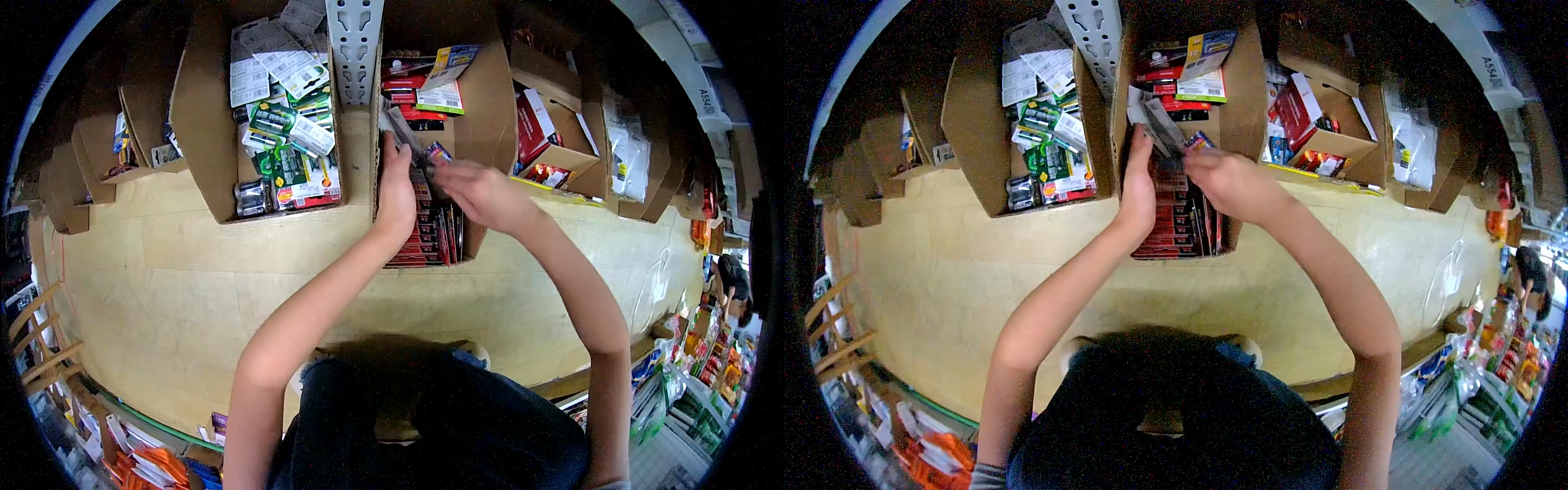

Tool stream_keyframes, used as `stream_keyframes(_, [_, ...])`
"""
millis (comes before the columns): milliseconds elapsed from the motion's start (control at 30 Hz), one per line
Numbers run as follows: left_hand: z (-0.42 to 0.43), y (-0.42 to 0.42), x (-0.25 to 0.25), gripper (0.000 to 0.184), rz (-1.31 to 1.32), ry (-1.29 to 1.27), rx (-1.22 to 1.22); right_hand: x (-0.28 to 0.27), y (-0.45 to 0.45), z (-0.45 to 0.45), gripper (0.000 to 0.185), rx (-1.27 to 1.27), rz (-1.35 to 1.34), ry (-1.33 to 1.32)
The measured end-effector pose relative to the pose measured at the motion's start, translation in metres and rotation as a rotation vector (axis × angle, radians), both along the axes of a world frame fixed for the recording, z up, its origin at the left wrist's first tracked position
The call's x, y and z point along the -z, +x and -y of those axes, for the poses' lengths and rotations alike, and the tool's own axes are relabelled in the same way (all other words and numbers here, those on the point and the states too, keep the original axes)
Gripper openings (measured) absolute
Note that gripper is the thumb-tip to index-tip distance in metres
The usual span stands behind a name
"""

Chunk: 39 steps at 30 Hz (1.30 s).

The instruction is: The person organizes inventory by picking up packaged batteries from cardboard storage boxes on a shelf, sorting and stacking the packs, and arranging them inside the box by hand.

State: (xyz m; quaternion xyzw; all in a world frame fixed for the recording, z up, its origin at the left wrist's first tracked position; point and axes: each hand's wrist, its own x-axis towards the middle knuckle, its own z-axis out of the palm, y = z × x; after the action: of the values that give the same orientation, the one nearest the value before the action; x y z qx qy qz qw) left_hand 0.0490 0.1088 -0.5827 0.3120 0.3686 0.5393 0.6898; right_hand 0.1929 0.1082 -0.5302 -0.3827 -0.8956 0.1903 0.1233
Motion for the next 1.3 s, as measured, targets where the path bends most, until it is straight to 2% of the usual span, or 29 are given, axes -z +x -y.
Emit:
stream_keyframes(67, [-0.006,0.004,-0.003,0.047,0.013,-0.079,-0.076,0.003,0.003,0.004,0.03,-0.042,-0.031,-0.003])
stream_keyframes(100, [-0.009,0.004,-0.005,0.048,0.026,-0.076,-0.093,0.005,0.004,0.005,0.038,-0.065,-0.083,0.006])
stream_keyframes(200, [-0.021,-0.002,-0.01,0.046,0.028,-0.177,-0.016,0.0,-0.005,0.011,0.045,-0.015,-0.149,-0.02])
stream_keyframes(233, [-0.023,-0.002,-0.018,0.056,-0.062,-0.112,0.018,0.0,-0.006,0.014,0.05,0.009,-0.074,-0.041])
stream_keyframes(267, [-0.028,-0.001,-0.016,0.056,-0.062,-0.11,0.022,0.0,-0.007,0.014,0.05,0.012,-0.073,-0.038])
stream_keyframes(333, [-0.039,0.0,-0.01,0.055,-0.365,-0.048,0.085,0.001,-0.008,0.012,0.046,0.057,-0.157,-0.084])
stream_keyframes(367, [-0.042,0.002,-0.008,0.059,-0.457,0.01,0.066,0.006,-0.007,0.007,0.037,-0.009,-0.198,-0.12])
stream_keyframes(533, [-0.058,0.004,-0.019,0.065,-0.653,0.077,0.139,0.024,-0.02,0.001,0.032,-0.013,-0.278,-0.077])
stream_keyframes(600, [-0.059,0.005,-0.02,0.063,-0.842,0.2,0.133,0.033,-0.022,0.002,0.03,0.02,-0.291,-0.062])
stream_keyframes(667, [-0.058,0.004,-0.021,0.061,-0.901,0.275,0.103,0.047,-0.019,-0.004,0.023,-0.022,-0.207,0.011])
stream_keyframes(700, [-0.058,0.005,-0.02,0.061,-0.911,0.314,0.095,0.056,-0.021,-0.004,0.018,-0.029,-0.089,-0.239])
stream_keyframes(733, [-0.059,0.005,-0.018,0.06,-0.924,0.356,0.083,0.061,-0.024,-0.01,0.018,-0.032,-0.089,-0.251])
stream_keyframes(767, [-0.056,0.007,-0.022,0.061,-1.053,0.418,0.029,0.065,-0.03,-0.017,0.022,-0.067,0.092,-0.364])
stream_keyframes(800, [-0.054,0.006,-0.026,0.064,-1.061,0.435,0.127,0.067,-0.03,-0.015,0.026,-0.096,0.276,-0.484])
stream_keyframes(833, [-0.046,0.006,-0.026,0.066,-1.066,0.309,0.16,0.039,-0.03,-0.019,0.026,-0.042,0.069,-0.51])
stream_keyframes(900, [-0.047,0.019,-0.035,0.069,-1.05,0.164,0.17,0.02,-0.021,-0.026,0.026,0.163,-0.031,-0.434])
stream_keyframes(933, [-0.042,0.023,-0.028,0.071,-1.107,0.263,0.075,0.015,-0.017,-0.027,0.025,0.243,-0.08,-0.402])
stream_keyframes(1000, [-0.038,0.022,-0.032,0.072,-1.034,0.194,0.135,0.016,-0.006,-0.033,0.023,0.383,0.05,-0.414])
stream_keyframes(1067, [-0.032,0.023,-0.028,0.072,-1.135,0.274,0.089,0.02,-0.009,-0.038,0.026,0.436,0.072,-0.356])
stream_keyframes(1133, [-0.02,0.027,-0.028,0.072,-1.085,0.291,0.08,0.041,-0.017,-0.04,0.029,0.557,-0.537,-0.209])
stream_keyframes(1167, [-0.022,0.025,-0.027,0.07,-0.999,0.286,0.081,0.046,-0.021,-0.044,0.036,0.506,-0.739,-0.492])
stream_keyframes(1200, [-0.022,0.023,-0.025,0.069,-0.912,0.278,0.086,0.051,-0.026,-0.047,0.036,0.51,-0.737,-0.494])
stream_keyframes(1233, [-0.02,0.022,-0.02,0.069,-0.911,0.274,0.091,0.056,-0.032,-0.05,0.044,0.534,-0.888,-0.714])
stream_keyframes(1267, [-0.018,0.02,-0.016,0.062,-0.993,0.286,0.037,0.059,-0.035,-0.053,0.052,0.552,-1.037,-0.933])
stream_keyframes(1300, [-0.017,0.019,-0.012,0.055,-1.076,0.302,-0.019,0.061,-0.036,-0.055,0.058,0.559,-1.014,-0.942])
